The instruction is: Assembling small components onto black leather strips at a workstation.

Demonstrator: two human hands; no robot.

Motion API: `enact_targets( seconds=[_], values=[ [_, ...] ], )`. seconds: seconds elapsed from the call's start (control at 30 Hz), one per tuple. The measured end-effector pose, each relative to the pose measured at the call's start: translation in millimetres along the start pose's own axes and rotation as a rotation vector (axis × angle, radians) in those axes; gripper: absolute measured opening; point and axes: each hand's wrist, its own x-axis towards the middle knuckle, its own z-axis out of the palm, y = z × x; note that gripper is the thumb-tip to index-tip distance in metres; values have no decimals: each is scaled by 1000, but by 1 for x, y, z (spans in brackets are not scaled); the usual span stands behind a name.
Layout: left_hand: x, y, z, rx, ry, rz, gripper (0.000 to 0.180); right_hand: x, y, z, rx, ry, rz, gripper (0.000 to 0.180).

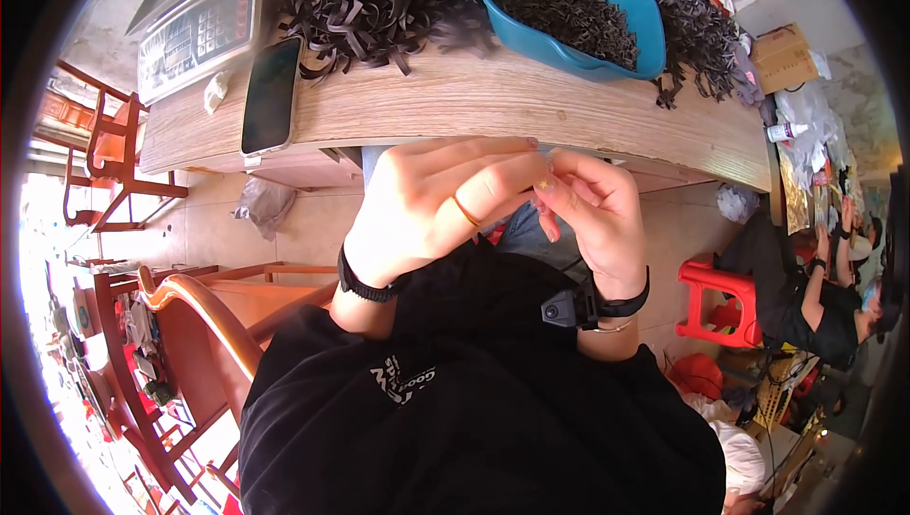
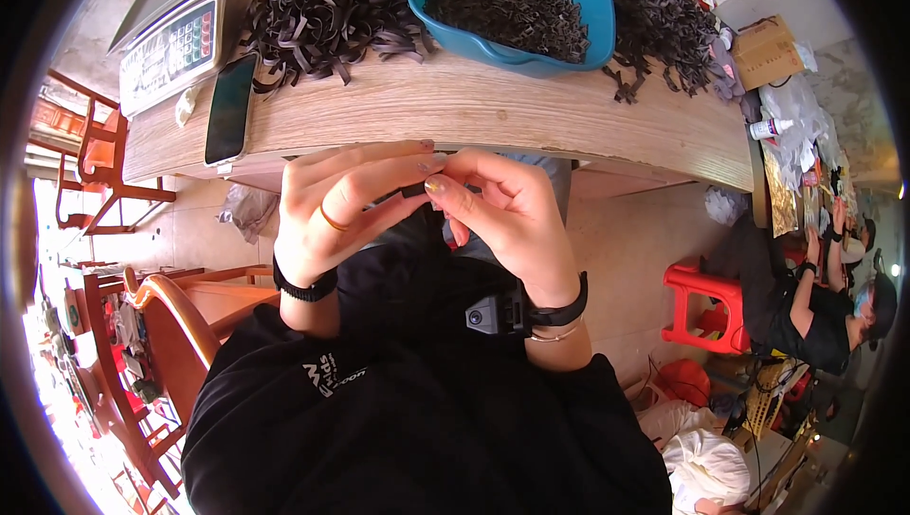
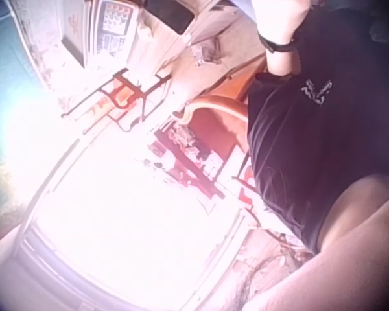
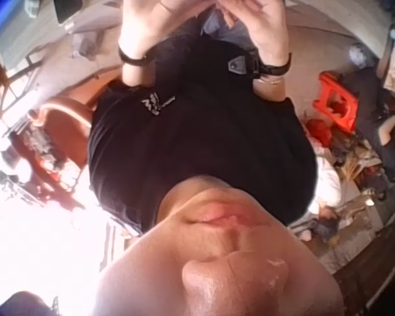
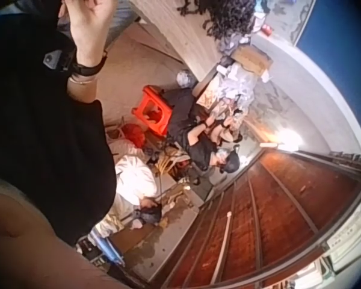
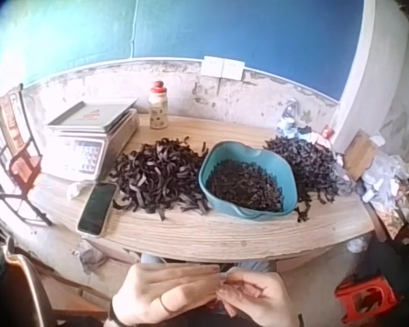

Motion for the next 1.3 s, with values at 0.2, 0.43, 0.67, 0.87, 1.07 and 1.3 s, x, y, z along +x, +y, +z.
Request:
enact_targets(
  seconds=[0.2, 0.43, 0.67, 0.87, 1.07, 1.3],
  values=[
    [2, 0, -11, -43, -69, -211, 44, 1, 2, 3, -34, 148, -72, 9],
    [-3, -25, -4, 171, -35, -328, 33, 2, 5, -1, -19, 180, -100, 10],
    [-28, -80, 7, 476, 50, -380, 15, 16, 1, -43, -52, 500, -242, 10],
    [-46, -96, 10, 489, -34, -428, 17, 47, -2, -137, -755, 884, -453, 24],
    [-41, -99, 11, 466, 21, -470, 17, 76, -31, -133, -1082, 795, -656, 19],
    [-28, -81, 21, 388, 23, -359, 23, 125, -46, -122, -1247, 61, -99, 29]
  ],
)
